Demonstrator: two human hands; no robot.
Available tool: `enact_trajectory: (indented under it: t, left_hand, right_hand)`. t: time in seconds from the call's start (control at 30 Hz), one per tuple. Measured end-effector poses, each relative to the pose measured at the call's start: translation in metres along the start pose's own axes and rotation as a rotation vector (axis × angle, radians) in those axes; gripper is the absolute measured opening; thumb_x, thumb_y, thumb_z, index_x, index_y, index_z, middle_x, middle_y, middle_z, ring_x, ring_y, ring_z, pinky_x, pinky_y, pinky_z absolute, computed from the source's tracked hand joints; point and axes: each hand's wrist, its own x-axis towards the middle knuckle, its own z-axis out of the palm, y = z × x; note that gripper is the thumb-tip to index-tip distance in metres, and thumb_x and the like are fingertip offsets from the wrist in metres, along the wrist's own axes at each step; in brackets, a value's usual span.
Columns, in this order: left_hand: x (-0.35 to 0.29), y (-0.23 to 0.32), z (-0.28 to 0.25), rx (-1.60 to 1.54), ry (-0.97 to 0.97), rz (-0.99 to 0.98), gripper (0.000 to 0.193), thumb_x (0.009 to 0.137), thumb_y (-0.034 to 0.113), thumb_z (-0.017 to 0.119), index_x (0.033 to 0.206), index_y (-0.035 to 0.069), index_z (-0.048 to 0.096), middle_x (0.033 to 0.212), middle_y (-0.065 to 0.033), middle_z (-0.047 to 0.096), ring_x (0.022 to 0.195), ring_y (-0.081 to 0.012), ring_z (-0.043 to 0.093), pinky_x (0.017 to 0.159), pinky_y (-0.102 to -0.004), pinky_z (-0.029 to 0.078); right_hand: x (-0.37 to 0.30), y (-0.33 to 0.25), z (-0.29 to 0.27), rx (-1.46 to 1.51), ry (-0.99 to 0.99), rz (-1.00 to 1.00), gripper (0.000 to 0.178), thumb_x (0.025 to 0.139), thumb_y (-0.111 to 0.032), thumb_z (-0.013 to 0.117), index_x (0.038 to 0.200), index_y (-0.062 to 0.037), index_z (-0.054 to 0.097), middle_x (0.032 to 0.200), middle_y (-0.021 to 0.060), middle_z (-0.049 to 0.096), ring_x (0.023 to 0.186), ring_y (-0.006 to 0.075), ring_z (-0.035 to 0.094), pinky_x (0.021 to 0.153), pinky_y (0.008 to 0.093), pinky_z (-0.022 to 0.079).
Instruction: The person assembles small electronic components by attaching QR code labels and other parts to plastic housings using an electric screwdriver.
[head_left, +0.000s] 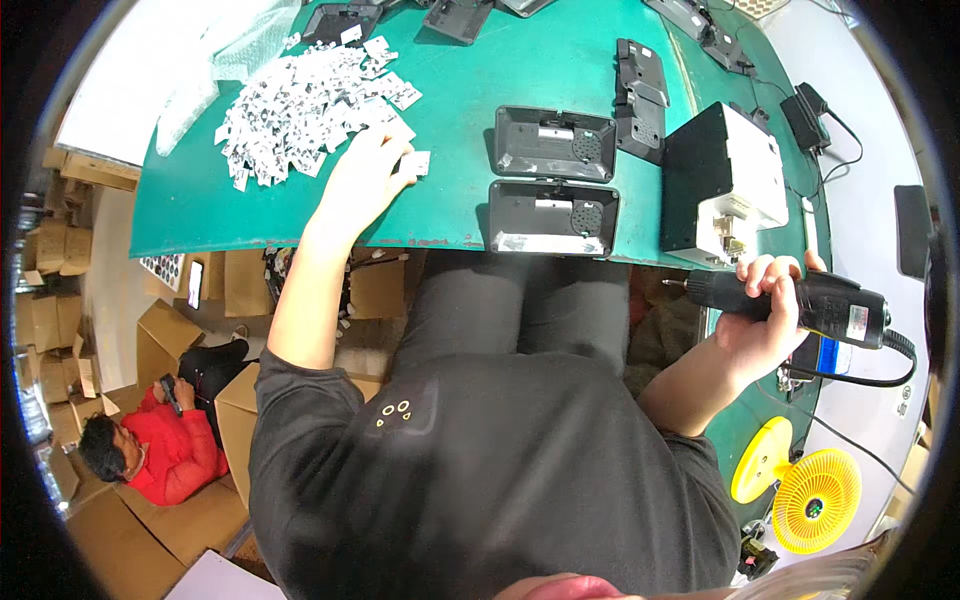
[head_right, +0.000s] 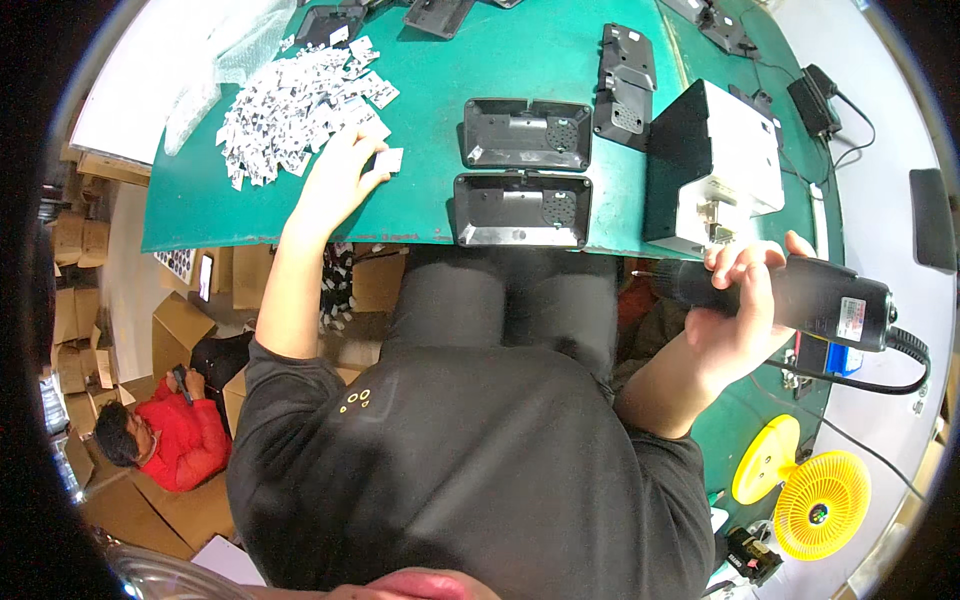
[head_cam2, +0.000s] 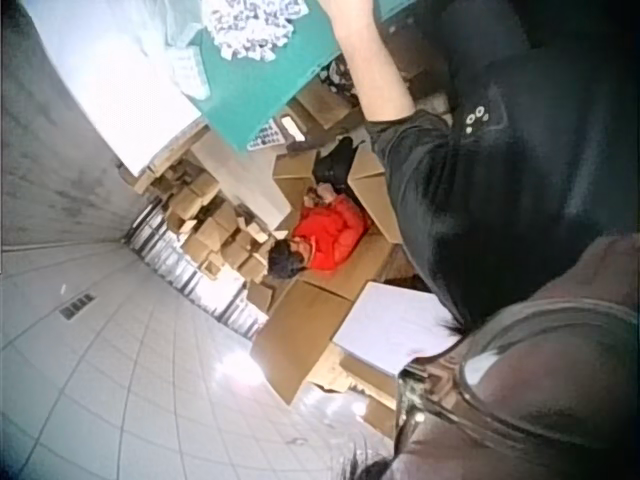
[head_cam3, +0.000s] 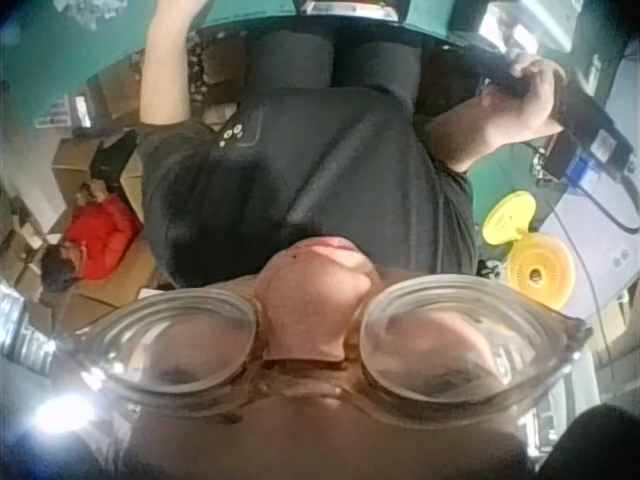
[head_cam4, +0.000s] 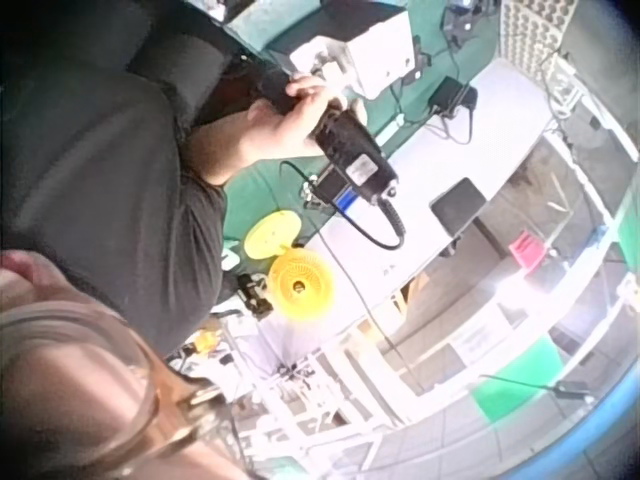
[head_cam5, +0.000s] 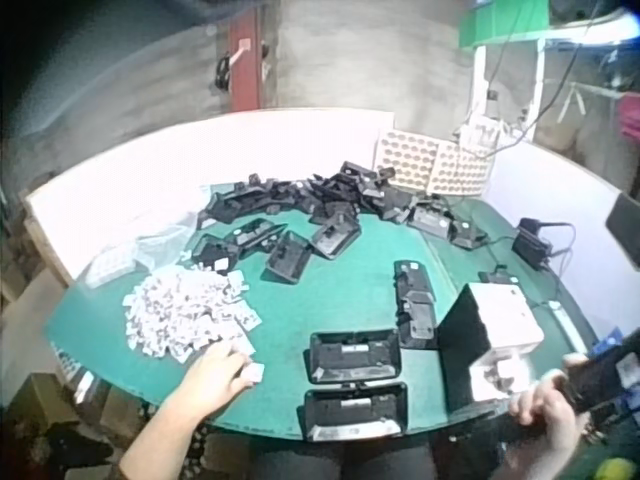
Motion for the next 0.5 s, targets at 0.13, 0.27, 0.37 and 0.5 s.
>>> enact_trajectory:
  t: [0.13, 0.27, 0.37, 0.5]
  left_hand:
    - [-0.008, 0.013, -0.009, -0.099, 0.043, 0.051, 0.030, 0.080, 0.014, 0.067, 0.106, 0.002, 0.057, 0.099, -0.0121, 0.057, 0.090, -0.0264, 0.057, 0.081, -0.0346, 0.047]
    - [-0.020, 0.031, -0.004, -0.545, -0.026, -0.266, 0.017, 0.088, 0.015, 0.060, 0.093, -0.001, 0.057, 0.086, -0.0122, 0.059, 0.080, -0.0186, 0.057, 0.073, -0.0312, 0.047]
    - [-0.033, 0.037, 0.008, -0.595, 0.008, -0.378, 0.012, 0.087, 0.012, 0.060, 0.088, 0.001, 0.056, 0.076, -0.0090, 0.056, 0.070, -0.0152, 0.053, 0.062, -0.0299, 0.044]
    - [-0.042, 0.033, 0.017, -0.129, 0.211, -0.124, 0.016, 0.084, 0.014, 0.063, 0.080, 0.001, 0.055, 0.073, -0.0124, 0.055, 0.072, -0.0239, 0.055, 0.064, -0.0356, 0.044]
  right_hand:
    - [-0.002, 0.001, 0.013, 0.071, 0.011, -0.014, 0.041, 0.080, 0.005, 0.056, 0.119, 0.0055, 0.045, 0.071, 0.0083, 0.049, 0.057, 0.0162, 0.048, 0.058, 0.0324, 0.045]
    - [-0.003, 0.008, 0.025, 0.065, -0.012, 0.014, 0.041, 0.080, 0.004, 0.054, 0.120, 0.0060, 0.044, 0.071, 0.0081, 0.048, 0.058, 0.0163, 0.048, 0.058, 0.0320, 0.044]
    - [-0.006, 0.011, 0.032, 0.106, -0.067, 0.031, 0.041, 0.081, 0.005, 0.052, 0.122, 0.0060, 0.044, 0.072, 0.0086, 0.049, 0.058, 0.0162, 0.048, 0.059, 0.0336, 0.044]
    - [-0.010, 0.015, 0.048, 0.160, -0.132, 0.064, 0.043, 0.082, 0.007, 0.050, 0.124, 0.0035, 0.043, 0.072, 0.0093, 0.050, 0.060, 0.0163, 0.049, 0.061, 0.0347, 0.044]
